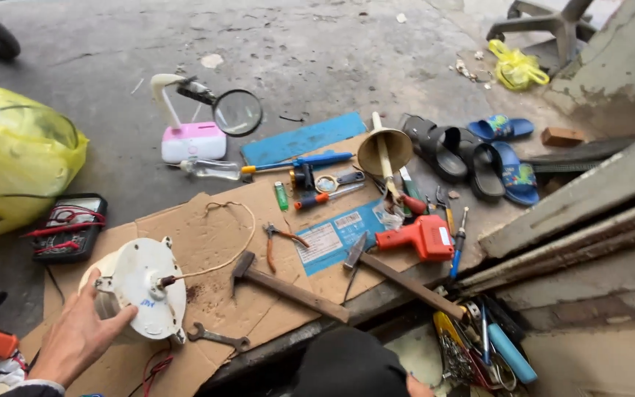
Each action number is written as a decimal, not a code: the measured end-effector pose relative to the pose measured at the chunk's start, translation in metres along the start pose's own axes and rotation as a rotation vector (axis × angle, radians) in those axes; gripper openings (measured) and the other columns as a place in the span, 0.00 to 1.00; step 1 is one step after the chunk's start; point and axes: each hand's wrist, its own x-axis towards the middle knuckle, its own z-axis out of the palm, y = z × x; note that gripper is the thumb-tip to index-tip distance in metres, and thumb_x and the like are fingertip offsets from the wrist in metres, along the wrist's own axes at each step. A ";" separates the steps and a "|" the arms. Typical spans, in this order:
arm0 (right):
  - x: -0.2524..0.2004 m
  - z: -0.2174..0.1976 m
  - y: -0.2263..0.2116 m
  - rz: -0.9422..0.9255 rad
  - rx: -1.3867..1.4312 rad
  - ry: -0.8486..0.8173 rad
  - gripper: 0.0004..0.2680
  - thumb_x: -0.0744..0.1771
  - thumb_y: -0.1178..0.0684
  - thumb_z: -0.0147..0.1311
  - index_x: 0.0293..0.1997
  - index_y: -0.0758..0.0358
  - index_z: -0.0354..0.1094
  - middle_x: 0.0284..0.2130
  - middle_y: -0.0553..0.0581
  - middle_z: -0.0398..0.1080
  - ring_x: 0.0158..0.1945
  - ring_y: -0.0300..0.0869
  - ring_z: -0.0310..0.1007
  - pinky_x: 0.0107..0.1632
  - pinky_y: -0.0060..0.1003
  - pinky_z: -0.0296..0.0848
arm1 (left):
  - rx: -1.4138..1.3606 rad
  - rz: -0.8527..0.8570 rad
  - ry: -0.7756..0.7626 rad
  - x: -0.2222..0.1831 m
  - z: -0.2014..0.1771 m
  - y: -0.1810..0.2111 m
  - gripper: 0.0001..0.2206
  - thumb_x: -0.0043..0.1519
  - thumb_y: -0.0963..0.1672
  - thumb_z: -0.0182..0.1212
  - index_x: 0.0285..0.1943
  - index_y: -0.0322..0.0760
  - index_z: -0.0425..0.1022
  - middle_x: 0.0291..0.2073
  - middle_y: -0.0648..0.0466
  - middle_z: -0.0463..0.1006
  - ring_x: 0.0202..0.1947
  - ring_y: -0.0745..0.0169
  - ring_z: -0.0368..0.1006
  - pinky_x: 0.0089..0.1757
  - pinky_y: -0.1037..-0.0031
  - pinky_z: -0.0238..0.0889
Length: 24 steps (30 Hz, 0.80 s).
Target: Loosening a nut on a motor shaft and dismantling the motor assembly using various hand tools.
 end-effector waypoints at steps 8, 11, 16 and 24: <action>-0.098 -0.146 -0.117 0.549 0.272 0.091 0.15 0.69 0.39 0.61 0.33 0.60 0.68 0.34 0.54 0.56 0.39 0.45 0.55 0.46 0.33 0.61 | 0.069 0.197 0.064 0.045 0.026 -0.053 0.35 0.58 0.47 0.75 0.79 0.43 0.76 0.63 0.36 0.86 0.62 0.34 0.82 0.57 0.48 0.72; -0.114 -0.136 -0.061 0.391 0.159 0.182 0.11 0.70 0.45 0.52 0.42 0.53 0.83 0.77 0.45 0.68 0.63 0.43 0.80 0.66 0.39 0.73 | -0.564 0.403 0.079 0.068 0.056 -0.083 0.47 0.59 0.29 0.62 0.92 0.28 0.51 0.77 0.27 0.64 0.69 0.31 0.63 0.66 0.48 0.55; -0.146 -0.169 -0.127 0.583 0.339 0.153 0.20 0.72 0.52 0.48 0.78 0.51 0.63 0.67 0.53 0.77 0.67 0.44 0.77 0.73 0.43 0.69 | -0.684 -0.161 -0.324 0.120 0.087 -0.139 0.24 0.81 0.41 0.39 0.87 0.28 0.53 0.81 0.36 0.59 0.79 0.37 0.53 0.77 0.51 0.41; -0.162 -0.048 -0.087 0.295 -0.337 -0.159 0.41 0.66 0.31 0.70 0.85 0.49 0.41 0.66 0.53 0.65 0.66 0.48 0.71 0.67 0.49 0.73 | -0.534 0.063 -0.265 0.103 0.101 -0.115 0.27 0.72 0.40 0.50 0.84 0.29 0.60 0.77 0.38 0.66 0.75 0.40 0.60 0.74 0.53 0.47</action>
